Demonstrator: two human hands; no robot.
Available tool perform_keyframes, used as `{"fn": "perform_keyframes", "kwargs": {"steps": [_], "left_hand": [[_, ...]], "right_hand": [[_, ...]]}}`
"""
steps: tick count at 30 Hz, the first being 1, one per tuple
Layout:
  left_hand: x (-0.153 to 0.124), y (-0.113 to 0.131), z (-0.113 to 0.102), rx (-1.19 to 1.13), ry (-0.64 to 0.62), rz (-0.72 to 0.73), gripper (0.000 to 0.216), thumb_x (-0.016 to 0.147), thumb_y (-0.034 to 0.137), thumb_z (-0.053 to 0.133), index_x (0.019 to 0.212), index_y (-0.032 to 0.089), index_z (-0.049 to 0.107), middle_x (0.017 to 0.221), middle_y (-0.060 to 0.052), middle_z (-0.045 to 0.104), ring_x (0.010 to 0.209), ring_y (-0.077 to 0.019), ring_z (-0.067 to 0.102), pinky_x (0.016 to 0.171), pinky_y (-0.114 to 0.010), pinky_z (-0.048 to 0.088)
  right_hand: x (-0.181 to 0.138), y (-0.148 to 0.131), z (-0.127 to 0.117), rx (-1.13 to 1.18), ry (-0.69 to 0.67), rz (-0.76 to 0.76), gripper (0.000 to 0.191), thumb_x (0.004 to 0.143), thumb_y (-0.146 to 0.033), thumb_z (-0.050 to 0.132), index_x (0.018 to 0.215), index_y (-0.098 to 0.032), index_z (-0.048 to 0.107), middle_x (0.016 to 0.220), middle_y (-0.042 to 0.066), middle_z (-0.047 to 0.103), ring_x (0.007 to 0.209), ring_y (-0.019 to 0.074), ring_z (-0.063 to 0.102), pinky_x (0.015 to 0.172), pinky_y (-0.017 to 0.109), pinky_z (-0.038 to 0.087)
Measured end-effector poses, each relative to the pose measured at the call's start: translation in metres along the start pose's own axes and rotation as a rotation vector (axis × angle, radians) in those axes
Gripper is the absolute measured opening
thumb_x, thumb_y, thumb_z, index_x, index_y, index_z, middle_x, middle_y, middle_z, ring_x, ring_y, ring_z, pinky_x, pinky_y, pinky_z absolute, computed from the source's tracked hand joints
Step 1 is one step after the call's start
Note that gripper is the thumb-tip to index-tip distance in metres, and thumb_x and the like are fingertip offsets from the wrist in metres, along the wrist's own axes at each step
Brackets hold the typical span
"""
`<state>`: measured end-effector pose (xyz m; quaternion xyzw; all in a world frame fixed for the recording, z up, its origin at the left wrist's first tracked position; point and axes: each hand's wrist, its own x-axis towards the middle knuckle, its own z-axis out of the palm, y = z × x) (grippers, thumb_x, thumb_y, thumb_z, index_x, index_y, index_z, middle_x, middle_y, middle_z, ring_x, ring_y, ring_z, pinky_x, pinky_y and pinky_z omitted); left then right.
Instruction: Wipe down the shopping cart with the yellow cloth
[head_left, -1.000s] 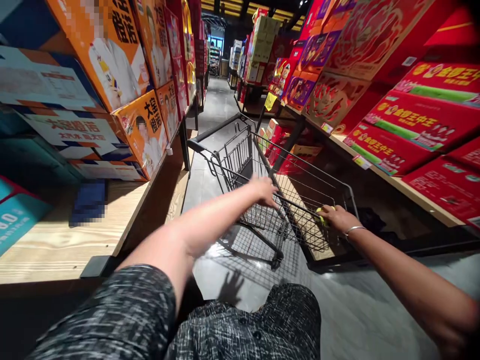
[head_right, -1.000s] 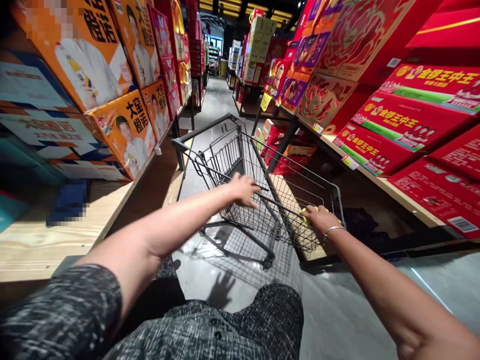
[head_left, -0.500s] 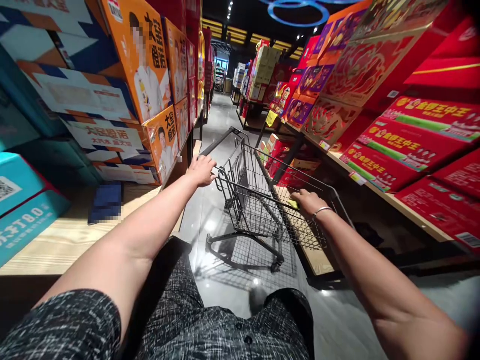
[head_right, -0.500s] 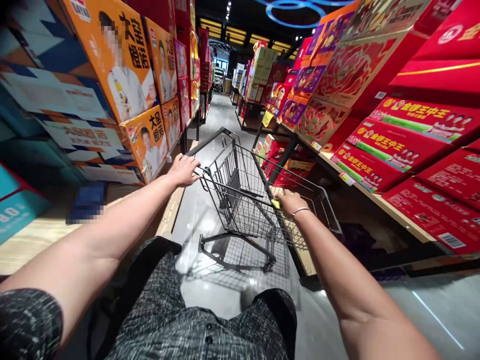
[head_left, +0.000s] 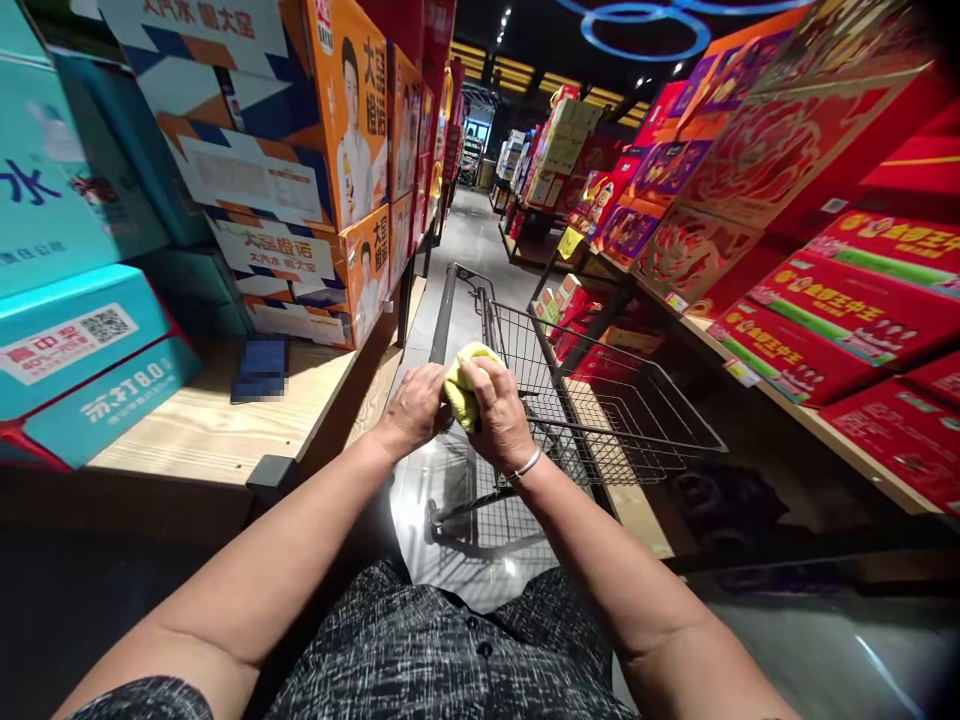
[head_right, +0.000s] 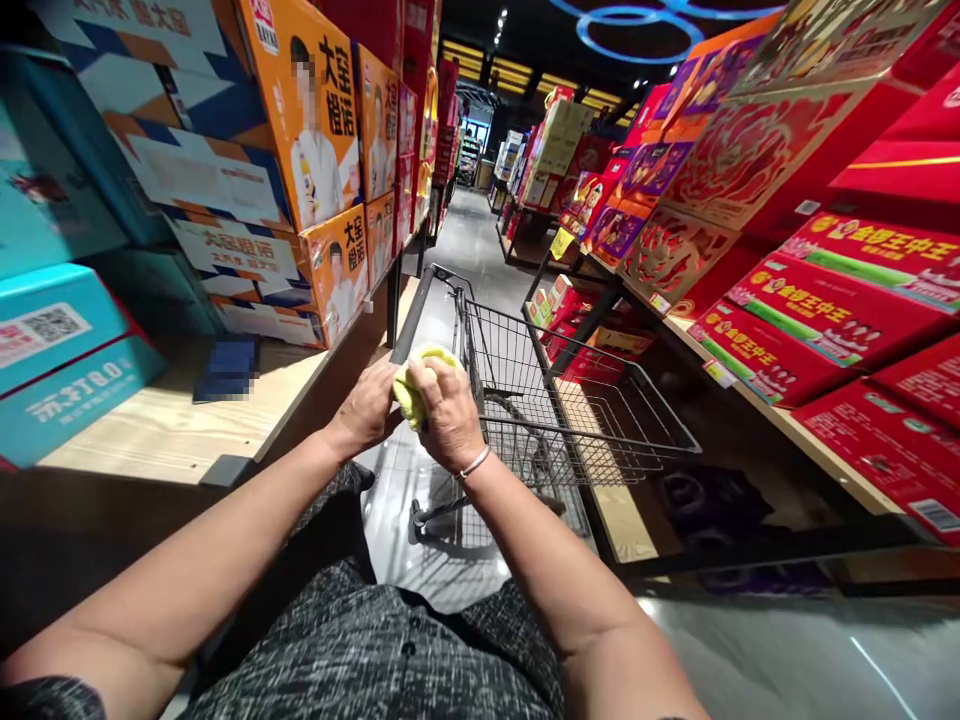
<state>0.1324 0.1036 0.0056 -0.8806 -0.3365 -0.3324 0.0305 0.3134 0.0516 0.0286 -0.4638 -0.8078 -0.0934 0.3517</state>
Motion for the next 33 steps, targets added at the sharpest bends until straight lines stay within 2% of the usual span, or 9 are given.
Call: {"fn": "perform_keyframes", "kwargs": {"steps": [4,8,10,15,19,22,27,30,33], "left_hand": [[-0.013,-0.009,0.008,-0.141,0.096,-0.039,0.06,0.091,0.026,0.054,0.149,0.015,0.043,0.138,-0.019,0.064,0.133,-0.0312,0.058,0.116,-0.051,0.044],[-0.012,-0.021,0.001,-0.306,0.097,-0.065,0.101,0.087,0.023,0.06,0.166,0.021,-0.003,0.135,-0.013,0.067,0.128,-0.0252,0.063,0.11,-0.046,0.05],[-0.01,-0.024,-0.006,-0.343,0.076,-0.013,0.11,0.085,0.02,0.061,0.165,0.023,-0.013,0.129,-0.009,0.07,0.126,-0.0239,0.064,0.11,-0.046,0.05],[-0.008,-0.025,-0.023,-0.475,0.021,0.061,0.107,0.083,0.016,0.055,0.166,0.023,-0.012,0.129,-0.008,0.07,0.133,-0.0214,0.059,0.116,-0.045,0.045],[-0.006,-0.016,-0.031,-0.448,-0.036,-0.041,0.086,0.092,0.032,0.053,0.167,0.022,0.011,0.127,-0.008,0.071,0.132,-0.0237,0.06,0.117,-0.045,0.042],[-0.001,-0.004,-0.029,-0.332,-0.016,-0.13,0.079,0.099,0.055,0.045,0.165,0.018,0.023,0.123,-0.01,0.072,0.123,-0.0269,0.064,0.111,-0.045,0.044],[0.0,0.009,-0.019,-0.182,0.039,-0.185,0.089,0.101,0.073,0.019,0.166,0.012,0.019,0.131,-0.016,0.068,0.121,-0.03,0.062,0.106,-0.046,0.041],[-0.001,0.008,-0.018,-0.155,0.023,-0.19,0.09,0.1,0.075,0.017,0.166,0.014,0.021,0.128,-0.014,0.07,0.121,-0.0289,0.061,0.104,-0.044,0.04],[-0.001,0.006,-0.021,-0.151,0.019,-0.183,0.086,0.101,0.073,0.017,0.164,0.016,0.028,0.124,-0.012,0.071,0.12,-0.0288,0.061,0.103,-0.044,0.039]], "right_hand": [[-0.006,-0.007,-0.002,-0.012,-0.085,-0.093,0.076,0.093,-0.017,0.058,0.16,-0.043,0.033,0.15,0.007,0.045,0.138,0.0335,0.042,0.121,0.061,0.037],[-0.008,-0.001,-0.001,-0.06,-0.145,-0.124,0.064,0.094,-0.016,0.059,0.152,-0.043,0.049,0.145,0.004,0.054,0.135,0.0299,0.043,0.123,0.059,0.036],[-0.008,0.004,-0.001,-0.057,-0.121,-0.122,0.053,0.096,-0.018,0.059,0.144,-0.04,0.059,0.142,0.004,0.057,0.131,0.0272,0.046,0.121,0.055,0.04],[-0.025,0.018,-0.005,-0.041,-0.006,0.077,0.042,0.093,-0.024,0.066,0.132,-0.039,0.068,0.135,0.005,0.06,0.126,0.0299,0.049,0.115,0.058,0.043],[-0.034,0.013,-0.004,-0.012,0.032,0.276,0.051,0.091,-0.022,0.063,0.139,-0.038,0.062,0.139,0.008,0.056,0.129,0.0344,0.047,0.112,0.059,0.042],[-0.023,-0.004,0.004,-0.037,0.004,0.271,0.055,0.092,-0.023,0.062,0.145,-0.039,0.058,0.143,0.007,0.052,0.132,0.0348,0.045,0.113,0.057,0.041],[-0.003,-0.017,0.014,-0.078,-0.006,0.163,0.042,0.095,-0.03,0.061,0.136,-0.04,0.065,0.137,0.005,0.057,0.126,0.0309,0.048,0.112,0.055,0.042],[-0.016,0.002,0.011,-0.056,0.037,0.141,0.037,0.094,-0.029,0.062,0.13,-0.037,0.069,0.134,0.004,0.06,0.125,0.0282,0.05,0.113,0.051,0.042],[-0.047,0.035,0.002,-0.033,0.043,0.255,0.045,0.087,-0.025,0.066,0.131,-0.035,0.068,0.134,0.005,0.061,0.125,0.0284,0.051,0.109,0.05,0.045]]}}
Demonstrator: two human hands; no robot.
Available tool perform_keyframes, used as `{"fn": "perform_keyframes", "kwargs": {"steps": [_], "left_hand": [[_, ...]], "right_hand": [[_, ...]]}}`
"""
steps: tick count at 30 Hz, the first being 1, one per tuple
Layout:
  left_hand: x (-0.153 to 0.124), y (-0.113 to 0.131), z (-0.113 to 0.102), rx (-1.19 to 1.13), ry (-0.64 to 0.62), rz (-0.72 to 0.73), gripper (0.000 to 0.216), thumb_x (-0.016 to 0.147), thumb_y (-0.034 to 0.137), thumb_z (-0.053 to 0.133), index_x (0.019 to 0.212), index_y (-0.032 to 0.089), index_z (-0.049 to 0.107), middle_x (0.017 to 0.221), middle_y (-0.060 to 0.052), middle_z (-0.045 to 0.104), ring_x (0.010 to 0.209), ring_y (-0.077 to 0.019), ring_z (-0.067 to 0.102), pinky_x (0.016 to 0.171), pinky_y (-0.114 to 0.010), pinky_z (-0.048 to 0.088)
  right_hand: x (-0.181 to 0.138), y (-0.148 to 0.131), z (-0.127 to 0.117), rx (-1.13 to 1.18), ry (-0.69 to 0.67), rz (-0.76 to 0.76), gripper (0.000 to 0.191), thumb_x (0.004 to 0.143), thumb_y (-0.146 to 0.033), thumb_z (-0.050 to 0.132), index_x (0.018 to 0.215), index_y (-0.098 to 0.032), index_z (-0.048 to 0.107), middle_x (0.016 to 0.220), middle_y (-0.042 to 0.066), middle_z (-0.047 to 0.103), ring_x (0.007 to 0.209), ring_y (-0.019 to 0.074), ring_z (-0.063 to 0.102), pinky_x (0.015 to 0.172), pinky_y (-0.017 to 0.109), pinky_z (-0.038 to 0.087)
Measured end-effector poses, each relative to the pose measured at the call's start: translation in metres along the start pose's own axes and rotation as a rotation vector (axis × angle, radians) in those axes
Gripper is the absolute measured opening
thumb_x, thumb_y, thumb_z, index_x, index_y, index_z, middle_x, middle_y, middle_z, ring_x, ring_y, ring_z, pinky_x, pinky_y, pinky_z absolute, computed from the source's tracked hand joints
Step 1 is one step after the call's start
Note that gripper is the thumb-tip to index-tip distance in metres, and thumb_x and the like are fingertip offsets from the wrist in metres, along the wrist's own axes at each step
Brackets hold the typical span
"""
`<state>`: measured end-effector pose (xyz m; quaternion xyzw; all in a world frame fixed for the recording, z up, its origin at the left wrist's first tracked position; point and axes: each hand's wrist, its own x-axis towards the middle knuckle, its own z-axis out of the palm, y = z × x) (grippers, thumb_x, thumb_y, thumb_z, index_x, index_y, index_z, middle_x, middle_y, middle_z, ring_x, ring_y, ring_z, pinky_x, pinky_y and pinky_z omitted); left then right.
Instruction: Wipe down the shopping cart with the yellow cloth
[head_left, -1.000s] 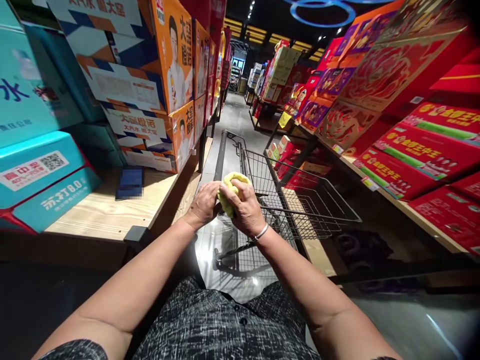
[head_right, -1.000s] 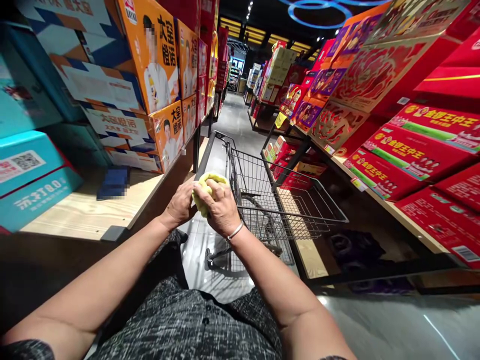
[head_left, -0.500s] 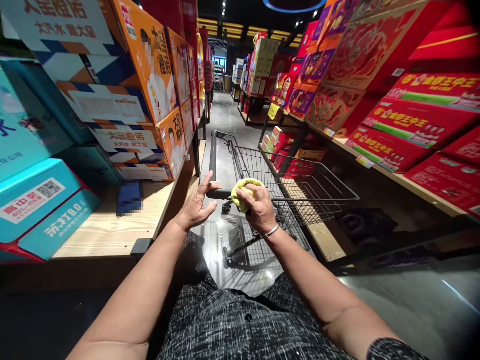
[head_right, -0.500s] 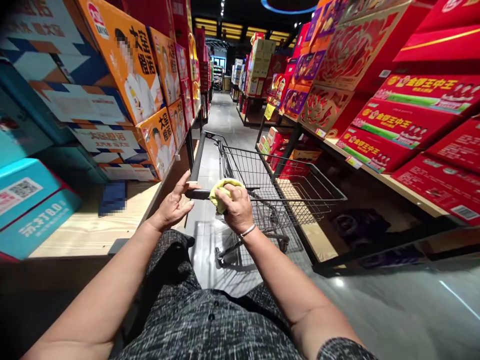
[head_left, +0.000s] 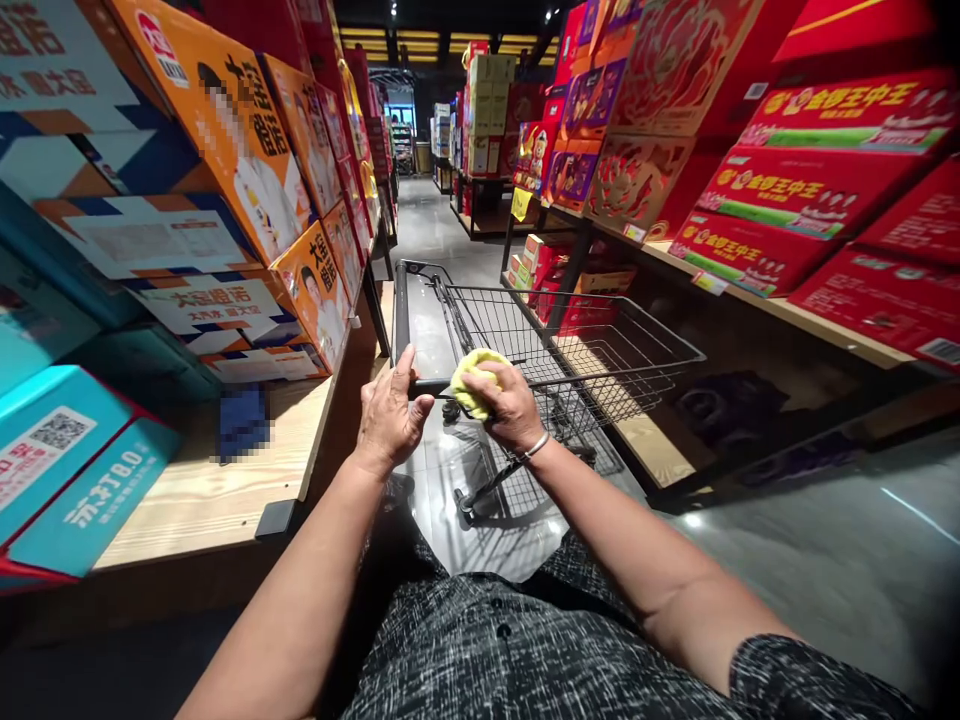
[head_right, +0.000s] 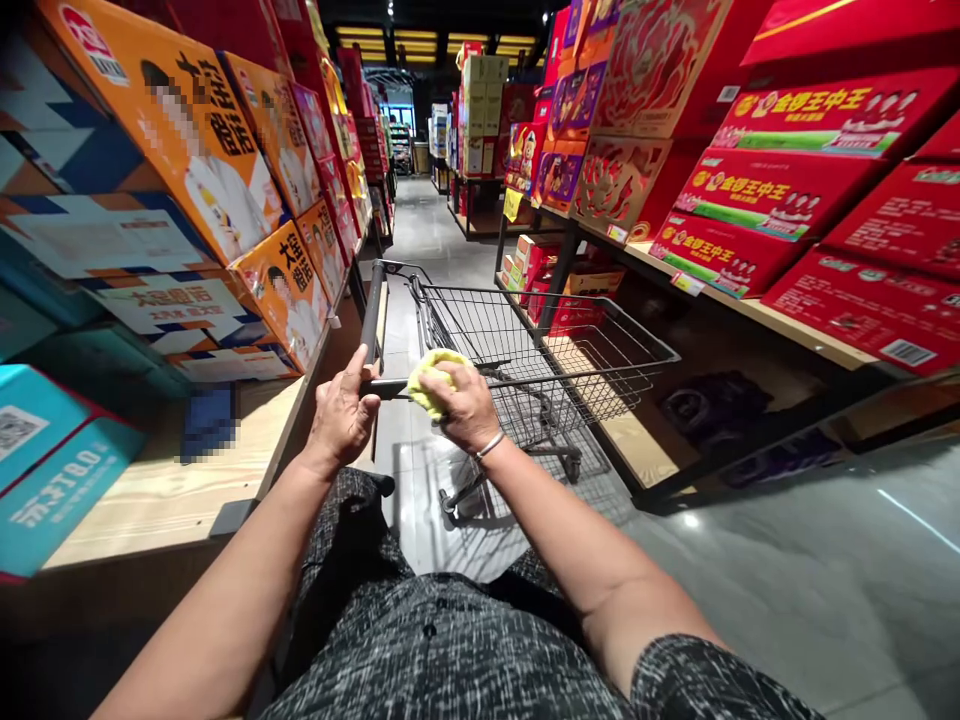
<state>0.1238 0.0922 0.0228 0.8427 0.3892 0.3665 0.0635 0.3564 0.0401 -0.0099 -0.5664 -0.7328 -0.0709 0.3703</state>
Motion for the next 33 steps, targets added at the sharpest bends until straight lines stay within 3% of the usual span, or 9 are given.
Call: {"fn": "perform_keyframes", "kwargs": {"steps": [5,9,12,15,19,22,26,30,33], "left_hand": [[0.006,0.011,-0.006,0.114,-0.029,-0.004,0.065,0.103,0.057,0.038,0.156,0.02,0.044,0.124,-0.013,0.071,0.12,-0.0303,0.061,0.106,-0.049,0.037],[0.014,0.031,-0.007,0.34,-0.122,0.097,0.051,0.091,0.049,0.066,0.135,0.024,0.064,0.121,-0.013,0.07,0.123,-0.0357,0.058,0.116,-0.056,0.027],[0.02,0.044,-0.003,0.423,-0.188,0.122,0.049,0.089,0.043,0.069,0.133,0.021,0.064,0.119,-0.013,0.071,0.12,-0.0355,0.06,0.119,-0.057,0.023],[0.022,0.046,0.001,0.467,-0.25,0.151,0.059,0.089,0.04,0.07,0.14,0.014,0.059,0.126,-0.017,0.068,0.12,-0.035,0.059,0.113,-0.051,0.033],[0.022,0.035,0.005,0.491,-0.246,0.2,0.065,0.089,0.045,0.069,0.145,0.014,0.055,0.124,-0.016,0.067,0.115,-0.0353,0.059,0.103,-0.048,0.037],[0.024,0.024,0.006,0.467,-0.223,0.207,0.059,0.089,0.048,0.069,0.14,0.018,0.06,0.122,-0.014,0.068,0.113,-0.0345,0.059,0.103,-0.047,0.037],[0.03,0.016,0.009,0.445,-0.177,0.211,0.054,0.089,0.052,0.071,0.131,0.019,0.064,0.118,-0.013,0.07,0.11,-0.0332,0.06,0.102,-0.047,0.036],[0.035,0.009,0.013,0.441,-0.128,0.202,0.051,0.089,0.057,0.069,0.124,0.021,0.068,0.112,-0.012,0.071,0.106,-0.0322,0.061,0.099,-0.045,0.036],[0.037,0.007,0.015,0.452,-0.105,0.211,0.05,0.088,0.059,0.07,0.12,0.021,0.07,0.108,-0.011,0.072,0.102,-0.0317,0.061,0.098,-0.045,0.037]], "right_hand": [[-0.032,0.06,-0.018,-0.031,-0.022,0.254,0.046,0.082,-0.016,0.062,0.124,-0.029,0.071,0.131,0.007,0.064,0.125,0.0315,0.053,0.108,0.055,0.042],[-0.025,0.052,-0.017,0.096,0.085,0.392,0.047,0.078,-0.012,0.064,0.122,-0.025,0.072,0.129,0.01,0.063,0.123,0.0297,0.055,0.109,0.052,0.043],[-0.005,0.02,-0.004,0.404,0.13,0.309,0.05,0.079,-0.016,0.067,0.127,-0.026,0.068,0.126,0.007,0.061,0.118,0.023,0.06,0.107,0.043,0.05],[0.01,-0.005,0.01,0.612,0.221,0.17,0.048,0.085,-0.025,0.068,0.133,-0.028,0.063,0.127,0.006,0.06,0.116,0.0197,0.062,0.105,0.038,0.051],[0.009,-0.003,0.021,0.456,0.247,-0.034,0.042,0.089,-0.025,0.067,0.131,-0.031,0.066,0.133,0.007,0.059,0.129,0.0234,0.056,0.111,0.043,0.046],[-0.006,0.019,0.026,0.21,0.181,-0.055,0.048,0.086,-0.024,0.07,0.134,-0.031,0.065,0.138,0.008,0.06,0.13,0.0266,0.055,0.11,0.046,0.043],[-0.03,0.062,0.017,-0.074,0.099,0.049,0.047,0.085,-0.018,0.067,0.129,-0.032,0.069,0.135,0.007,0.065,0.127,0.0276,0.055,0.113,0.051,0.035],[-0.049,0.121,-0.016,-0.261,0.071,0.226,0.049,0.081,-0.011,0.061,0.126,-0.029,0.072,0.135,0.008,0.064,0.122,0.028,0.055,0.104,0.045,0.04],[-0.057,0.163,-0.047,-0.379,0.062,0.454,0.06,0.071,-0.007,0.06,0.126,-0.028,0.071,0.135,0.009,0.062,0.116,0.0284,0.055,0.098,0.043,0.042]]}}
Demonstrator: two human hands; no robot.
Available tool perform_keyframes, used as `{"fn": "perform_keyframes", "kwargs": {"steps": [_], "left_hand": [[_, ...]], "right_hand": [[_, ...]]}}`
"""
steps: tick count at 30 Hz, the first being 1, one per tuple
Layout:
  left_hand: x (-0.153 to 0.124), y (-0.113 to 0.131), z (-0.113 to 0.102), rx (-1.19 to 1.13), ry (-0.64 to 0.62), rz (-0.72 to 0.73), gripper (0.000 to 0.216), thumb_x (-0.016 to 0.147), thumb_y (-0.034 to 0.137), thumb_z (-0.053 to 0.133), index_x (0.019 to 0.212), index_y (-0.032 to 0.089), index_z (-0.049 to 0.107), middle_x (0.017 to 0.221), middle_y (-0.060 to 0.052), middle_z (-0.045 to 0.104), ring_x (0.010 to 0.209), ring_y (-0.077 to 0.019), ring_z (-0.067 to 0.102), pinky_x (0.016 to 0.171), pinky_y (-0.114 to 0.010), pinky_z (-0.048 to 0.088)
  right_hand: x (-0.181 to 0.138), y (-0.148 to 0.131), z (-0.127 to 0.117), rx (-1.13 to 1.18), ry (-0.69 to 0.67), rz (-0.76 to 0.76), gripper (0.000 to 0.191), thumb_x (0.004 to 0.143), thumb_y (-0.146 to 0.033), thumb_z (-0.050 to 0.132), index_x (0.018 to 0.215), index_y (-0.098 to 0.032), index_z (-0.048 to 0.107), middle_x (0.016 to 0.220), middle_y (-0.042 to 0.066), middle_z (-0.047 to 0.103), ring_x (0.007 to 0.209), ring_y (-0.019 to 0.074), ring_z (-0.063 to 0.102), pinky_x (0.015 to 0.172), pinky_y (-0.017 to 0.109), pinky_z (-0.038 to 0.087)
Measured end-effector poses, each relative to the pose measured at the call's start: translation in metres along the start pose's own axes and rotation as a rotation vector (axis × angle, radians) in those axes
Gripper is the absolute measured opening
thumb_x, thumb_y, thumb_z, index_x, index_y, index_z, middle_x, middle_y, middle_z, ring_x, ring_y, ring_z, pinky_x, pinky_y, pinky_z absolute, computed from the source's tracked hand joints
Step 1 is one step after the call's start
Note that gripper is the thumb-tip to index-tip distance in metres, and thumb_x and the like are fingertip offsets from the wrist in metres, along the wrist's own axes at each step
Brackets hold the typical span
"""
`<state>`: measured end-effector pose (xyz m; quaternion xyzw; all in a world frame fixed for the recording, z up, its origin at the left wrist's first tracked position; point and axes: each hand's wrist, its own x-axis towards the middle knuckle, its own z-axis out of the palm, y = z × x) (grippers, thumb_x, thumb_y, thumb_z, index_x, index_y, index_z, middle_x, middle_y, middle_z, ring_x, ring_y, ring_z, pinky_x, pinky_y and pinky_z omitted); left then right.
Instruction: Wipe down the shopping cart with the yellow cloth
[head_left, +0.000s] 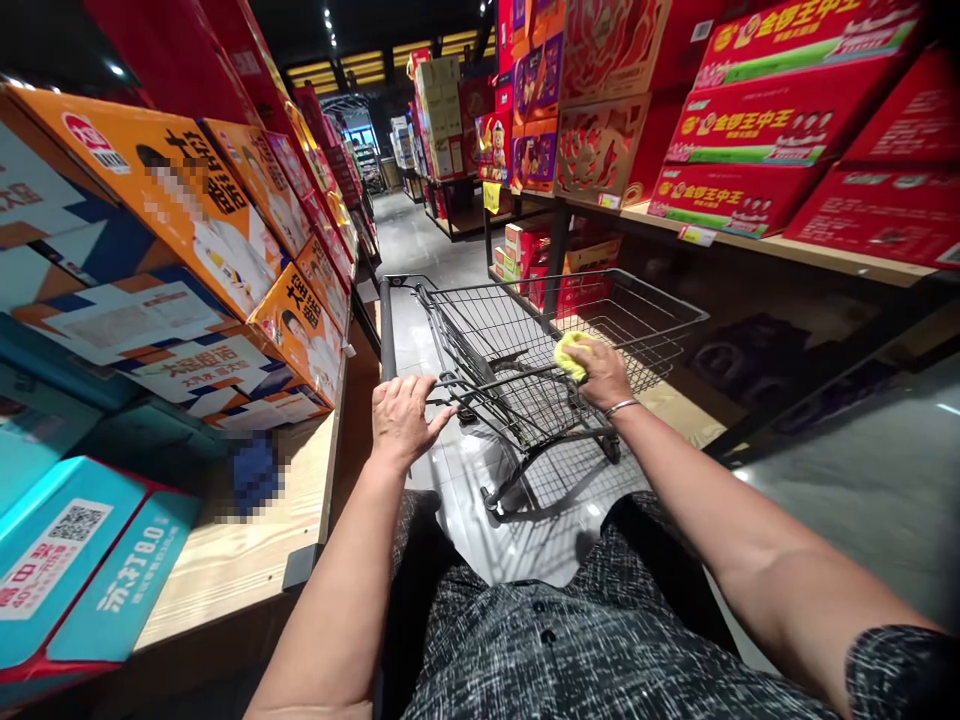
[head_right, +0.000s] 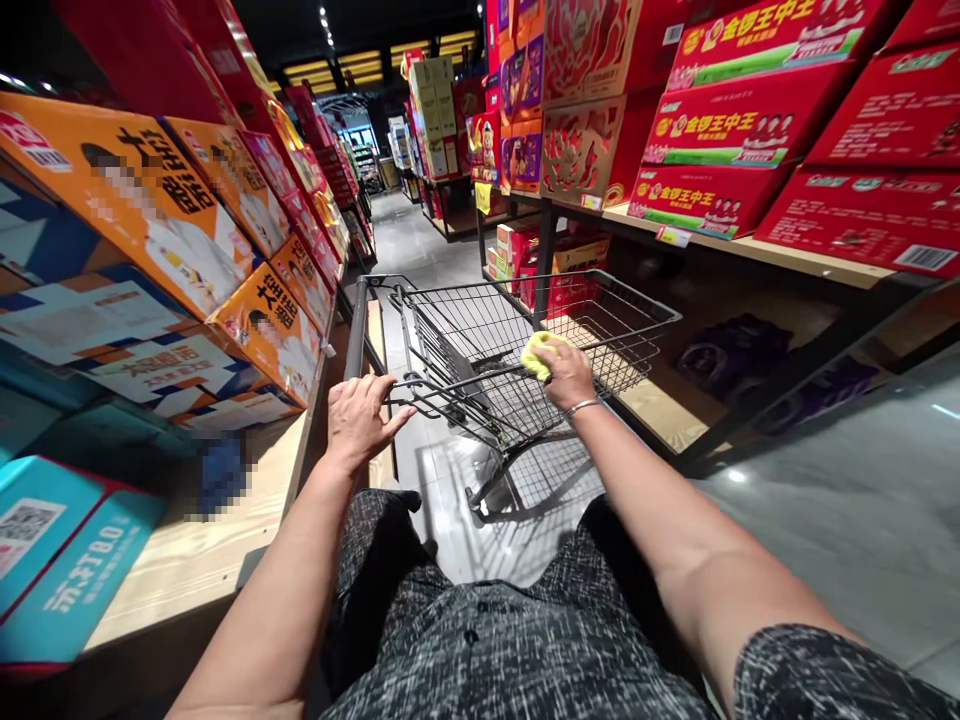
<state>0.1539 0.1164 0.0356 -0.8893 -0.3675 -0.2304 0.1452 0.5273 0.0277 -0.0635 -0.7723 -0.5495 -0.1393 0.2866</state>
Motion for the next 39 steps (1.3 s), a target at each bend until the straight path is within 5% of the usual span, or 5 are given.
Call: {"fn": "perform_keyframes", "kwargs": {"steps": [7,19,24,33,39], "left_hand": [[-0.002,0.004,0.004,0.009,0.031,-0.018,0.052,0.087,0.056,0.073,0.125,0.02,0.07,0.105,-0.01,0.071,0.1,-0.0318,0.06,0.098,-0.046,0.036],[-0.003,-0.009,0.003,-0.028,0.036,0.018,0.029,0.099,0.039,0.056,0.119,0.028,0.073,0.102,-0.008,0.071,0.098,-0.0287,0.059,0.096,-0.044,0.037],[-0.01,-0.014,-0.001,-0.01,0.034,0.01,0.031,0.098,0.023,0.051,0.119,0.028,0.073,0.101,-0.007,0.073,0.098,-0.028,0.06,0.094,-0.044,0.036],[-0.01,-0.018,-0.003,-0.054,0.045,-0.037,0.032,0.103,0.043,0.049,0.117,0.029,0.074,0.101,-0.007,0.074,0.1,-0.0276,0.062,0.097,-0.044,0.035],[-0.004,0.003,-0.004,-0.044,0.086,-0.123,0.029,0.1,0.041,0.054,0.109,0.025,0.076,0.103,-0.01,0.074,0.102,-0.0303,0.062,0.1,-0.047,0.034]], "right_hand": [[0.007,-0.018,-0.003,-0.025,0.034,0.301,0.058,0.07,-0.008,0.057,0.125,-0.025,0.07,0.13,0.012,0.057,0.113,0.0304,0.048,0.094,0.043,0.043],[-0.013,-0.208,0.007,0.779,0.075,-0.326,0.049,0.092,-0.024,0.061,0.14,-0.027,0.061,0.132,0.01,0.058,0.123,0.0226,0.053,0.109,0.042,0.048],[-0.03,-0.186,0.034,0.443,0.063,-0.671,0.031,0.097,-0.023,0.061,0.12,-0.04,0.075,0.121,0.002,0.067,0.127,0.0225,0.045,0.116,0.048,0.041],[-0.122,-0.073,0.1,0.001,-0.366,-0.385,0.032,0.093,-0.017,0.06,0.113,-0.036,0.076,0.131,0.005,0.068,0.126,0.0271,0.052,0.094,0.045,0.05],[-0.113,-0.095,0.097,0.092,-0.196,-0.38,0.034,0.096,-0.02,0.059,0.122,-0.036,0.073,0.128,0.003,0.068,0.118,0.0232,0.052,0.099,0.041,0.05]]}}
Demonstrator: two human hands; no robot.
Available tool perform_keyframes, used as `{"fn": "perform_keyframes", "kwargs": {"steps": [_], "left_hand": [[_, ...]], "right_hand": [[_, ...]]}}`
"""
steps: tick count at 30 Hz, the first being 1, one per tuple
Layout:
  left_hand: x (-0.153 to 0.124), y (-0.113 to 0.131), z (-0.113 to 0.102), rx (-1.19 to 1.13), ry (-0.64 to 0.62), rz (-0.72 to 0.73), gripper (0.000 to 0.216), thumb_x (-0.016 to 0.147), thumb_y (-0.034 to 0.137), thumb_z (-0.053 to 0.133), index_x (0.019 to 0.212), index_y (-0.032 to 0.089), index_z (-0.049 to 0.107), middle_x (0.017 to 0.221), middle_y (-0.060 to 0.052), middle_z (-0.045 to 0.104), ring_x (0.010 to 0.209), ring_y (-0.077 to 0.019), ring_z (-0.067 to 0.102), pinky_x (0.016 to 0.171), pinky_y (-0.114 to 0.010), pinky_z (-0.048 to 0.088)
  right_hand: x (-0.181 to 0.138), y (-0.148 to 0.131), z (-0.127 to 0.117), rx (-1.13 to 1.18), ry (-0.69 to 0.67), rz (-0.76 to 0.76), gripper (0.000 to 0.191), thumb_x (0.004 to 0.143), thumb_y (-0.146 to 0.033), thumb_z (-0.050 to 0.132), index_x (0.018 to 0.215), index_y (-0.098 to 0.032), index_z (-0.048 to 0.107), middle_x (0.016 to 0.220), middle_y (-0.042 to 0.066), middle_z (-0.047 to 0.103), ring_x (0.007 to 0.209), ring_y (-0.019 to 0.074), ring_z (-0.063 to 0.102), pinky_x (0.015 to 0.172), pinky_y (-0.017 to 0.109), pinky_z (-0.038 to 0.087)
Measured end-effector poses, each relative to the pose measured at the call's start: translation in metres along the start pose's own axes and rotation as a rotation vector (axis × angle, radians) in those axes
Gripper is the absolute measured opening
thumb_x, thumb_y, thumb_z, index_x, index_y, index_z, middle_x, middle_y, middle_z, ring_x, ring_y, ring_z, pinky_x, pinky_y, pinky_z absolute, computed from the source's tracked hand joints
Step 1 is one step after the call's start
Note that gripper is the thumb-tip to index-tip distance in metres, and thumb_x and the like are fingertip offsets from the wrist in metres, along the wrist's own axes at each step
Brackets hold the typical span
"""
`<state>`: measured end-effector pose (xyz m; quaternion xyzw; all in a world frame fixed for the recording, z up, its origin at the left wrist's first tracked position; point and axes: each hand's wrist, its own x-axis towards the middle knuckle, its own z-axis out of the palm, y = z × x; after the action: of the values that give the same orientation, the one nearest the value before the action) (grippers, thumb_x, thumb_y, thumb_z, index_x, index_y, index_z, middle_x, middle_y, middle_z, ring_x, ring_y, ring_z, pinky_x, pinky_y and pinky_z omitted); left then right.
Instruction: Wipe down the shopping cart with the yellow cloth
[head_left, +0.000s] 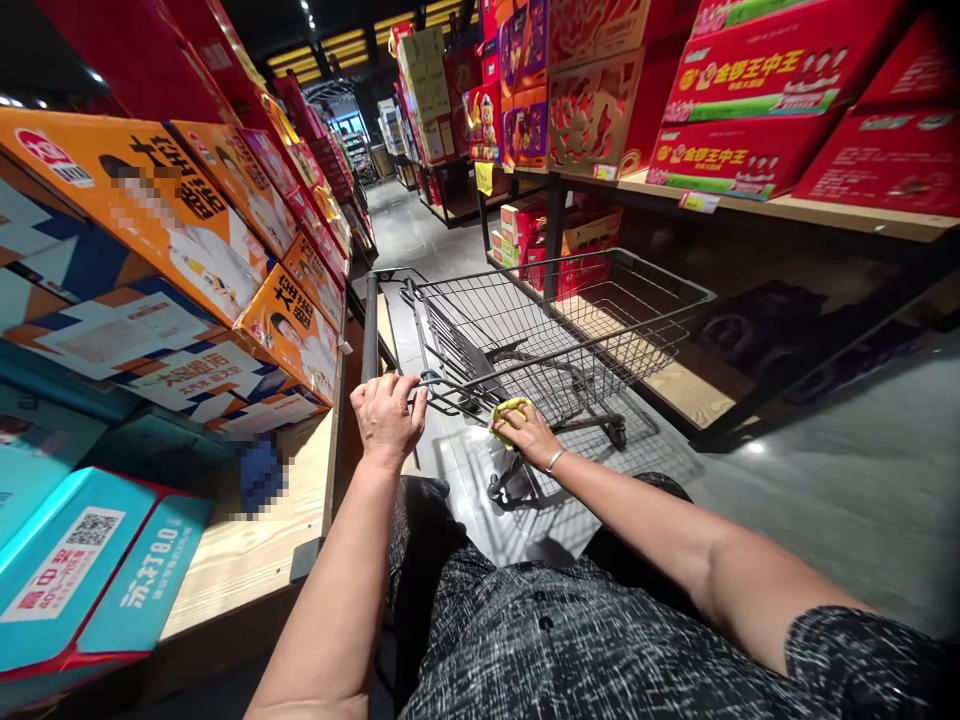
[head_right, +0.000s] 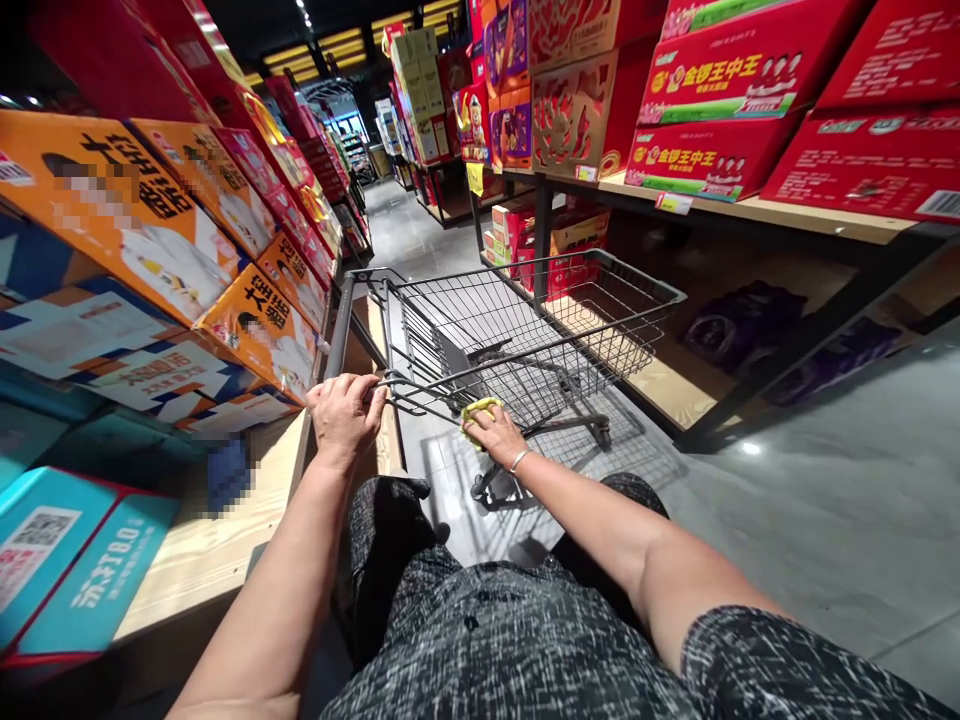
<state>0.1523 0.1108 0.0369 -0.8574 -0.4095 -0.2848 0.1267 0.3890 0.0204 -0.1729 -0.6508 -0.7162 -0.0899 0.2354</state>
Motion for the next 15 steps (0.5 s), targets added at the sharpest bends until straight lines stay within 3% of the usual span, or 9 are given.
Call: {"fn": "perform_keyframes", "kwargs": {"steps": [3,5,7,11,15], "left_hand": [[0.005,0.022,0.003,-0.039,0.016,0.078,0.034,0.099,0.036,0.055,0.126,0.024,0.071,0.121,-0.011,0.072,0.117,-0.031,0.06,0.107,-0.048,0.032],[0.008,0.034,0.008,-0.085,-0.037,0.169,0.038,0.101,0.036,0.051,0.133,0.024,0.068,0.128,-0.01,0.07,0.122,-0.0296,0.059,0.109,-0.046,0.032],[0.011,0.04,0.013,-0.102,-0.102,0.226,0.037,0.103,0.036,0.047,0.131,0.025,0.069,0.128,-0.009,0.071,0.12,-0.0285,0.06,0.107,-0.045,0.033],[0.013,0.039,0.023,-0.019,-0.161,0.238,0.035,0.104,0.041,0.046,0.119,0.027,0.075,0.117,-0.008,0.073,0.107,-0.0299,0.06,0.101,-0.049,0.034],[0.015,0.039,0.03,0.046,-0.152,0.183,0.026,0.099,0.038,0.053,0.098,0.026,0.077,0.102,-0.01,0.07,0.1,-0.0312,0.056,0.097,-0.051,0.033]], "right_hand": [[0.034,-0.029,-0.017,0.072,0.134,-0.11,0.035,0.098,-0.023,0.059,0.128,-0.036,0.071,0.129,0.004,0.066,0.124,0.0242,0.048,0.112,0.046,0.043],[0.052,-0.044,-0.026,0.111,0.221,-0.166,0.032,0.097,-0.024,0.06,0.124,-0.037,0.073,0.13,0.004,0.064,0.129,0.0258,0.045,0.116,0.049,0.039],[0.06,-0.049,-0.026,0.123,0.218,-0.167,0.028,0.097,-0.026,0.061,0.118,-0.038,0.075,0.129,0.003,0.064,0.129,0.0258,0.044,0.116,0.048,0.04],[0.039,-0.028,-0.003,0.094,0.087,-0.062,0.028,0.098,-0.026,0.06,0.114,-0.043,0.074,0.115,-0.001,0.067,0.116,0.0217,0.049,0.105,0.041,0.047],[-0.003,0.009,0.021,0.056,0.137,0.074,0.019,0.092,-0.02,0.063,0.095,-0.034,0.076,0.103,0.002,0.067,0.106,0.0202,0.05,0.094,0.037,0.047]]}}
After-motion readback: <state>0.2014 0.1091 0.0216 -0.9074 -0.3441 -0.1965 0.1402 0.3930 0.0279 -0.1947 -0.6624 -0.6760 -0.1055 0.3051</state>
